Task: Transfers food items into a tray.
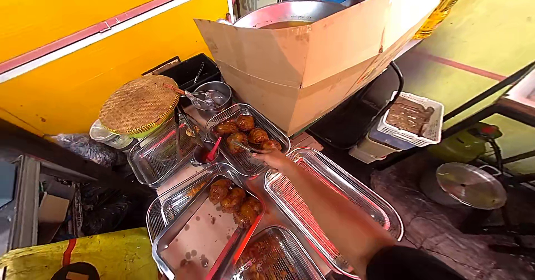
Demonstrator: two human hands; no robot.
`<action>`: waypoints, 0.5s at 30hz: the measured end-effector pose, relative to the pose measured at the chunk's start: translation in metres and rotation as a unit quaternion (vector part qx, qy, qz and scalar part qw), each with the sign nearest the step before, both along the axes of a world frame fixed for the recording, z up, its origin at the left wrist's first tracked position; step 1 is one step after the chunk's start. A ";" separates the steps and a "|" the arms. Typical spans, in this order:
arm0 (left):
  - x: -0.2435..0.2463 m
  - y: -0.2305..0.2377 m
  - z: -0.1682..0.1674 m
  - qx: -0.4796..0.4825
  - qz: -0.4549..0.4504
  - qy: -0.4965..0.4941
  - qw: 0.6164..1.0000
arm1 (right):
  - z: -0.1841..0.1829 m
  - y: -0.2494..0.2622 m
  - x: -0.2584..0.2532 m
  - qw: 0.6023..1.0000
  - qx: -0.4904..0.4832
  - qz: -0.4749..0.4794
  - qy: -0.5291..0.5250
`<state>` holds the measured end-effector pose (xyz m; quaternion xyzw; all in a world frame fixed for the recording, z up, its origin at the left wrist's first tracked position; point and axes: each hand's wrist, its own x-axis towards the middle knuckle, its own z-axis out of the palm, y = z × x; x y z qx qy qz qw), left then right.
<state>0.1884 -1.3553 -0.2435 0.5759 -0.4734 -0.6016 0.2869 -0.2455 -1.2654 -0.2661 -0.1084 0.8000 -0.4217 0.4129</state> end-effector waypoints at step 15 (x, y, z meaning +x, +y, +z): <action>-0.065 0.028 -0.005 -0.092 0.003 -0.003 0.996 | 0.099 0.147 0.135 0.960 0.045 0.250 -0.118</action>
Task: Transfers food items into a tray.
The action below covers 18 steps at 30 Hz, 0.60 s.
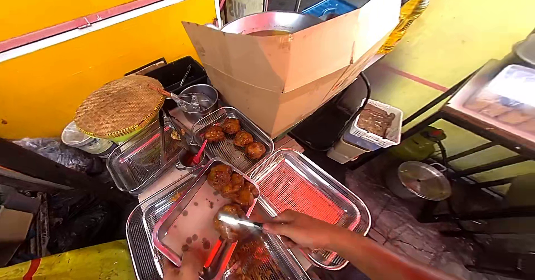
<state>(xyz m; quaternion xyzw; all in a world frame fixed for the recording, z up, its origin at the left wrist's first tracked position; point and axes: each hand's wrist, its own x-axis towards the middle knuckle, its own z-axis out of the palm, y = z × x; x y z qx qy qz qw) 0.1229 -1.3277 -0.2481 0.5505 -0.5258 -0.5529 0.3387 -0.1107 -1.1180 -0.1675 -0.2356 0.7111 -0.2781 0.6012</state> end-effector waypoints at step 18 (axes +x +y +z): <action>-0.007 -0.010 0.007 0.055 0.038 0.014 0.998 | -0.048 -0.073 -0.152 0.852 0.167 0.070 0.491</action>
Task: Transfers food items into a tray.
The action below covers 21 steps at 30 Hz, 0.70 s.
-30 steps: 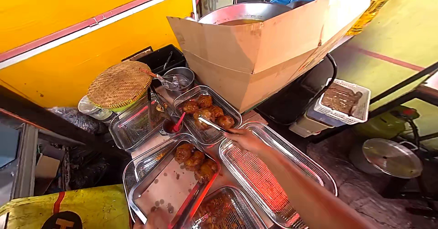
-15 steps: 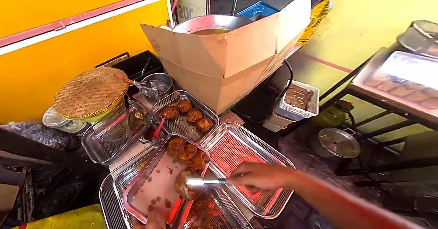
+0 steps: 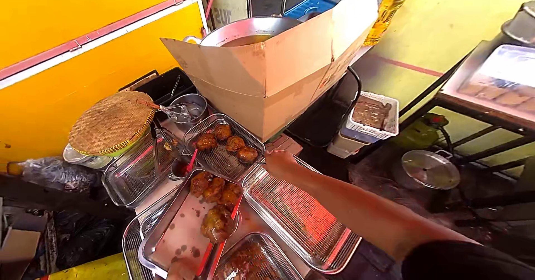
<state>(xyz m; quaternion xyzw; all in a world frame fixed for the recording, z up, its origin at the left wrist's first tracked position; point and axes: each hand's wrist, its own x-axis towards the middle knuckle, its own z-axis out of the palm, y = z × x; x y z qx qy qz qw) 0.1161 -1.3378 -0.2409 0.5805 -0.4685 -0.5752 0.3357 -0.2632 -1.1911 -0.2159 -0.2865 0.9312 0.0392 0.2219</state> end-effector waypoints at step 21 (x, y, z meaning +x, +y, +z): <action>-0.072 0.009 0.004 -0.010 -0.007 0.008 1.000 | 0.101 0.005 0.037 0.930 -0.142 0.316 -0.125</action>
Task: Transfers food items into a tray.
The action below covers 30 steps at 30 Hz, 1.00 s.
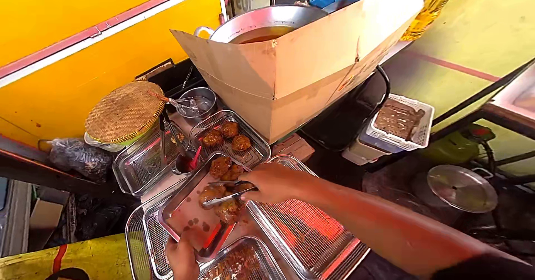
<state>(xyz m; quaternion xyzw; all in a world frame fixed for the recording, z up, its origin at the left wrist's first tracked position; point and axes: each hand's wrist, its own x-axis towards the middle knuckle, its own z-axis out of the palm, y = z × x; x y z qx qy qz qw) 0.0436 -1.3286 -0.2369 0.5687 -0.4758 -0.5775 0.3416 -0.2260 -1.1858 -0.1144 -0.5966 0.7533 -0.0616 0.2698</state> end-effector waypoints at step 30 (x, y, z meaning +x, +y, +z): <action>-0.006 -0.027 -0.001 -0.014 -0.007 0.006 1.000 | -0.033 0.022 -0.106 0.931 -0.178 -0.105 -0.300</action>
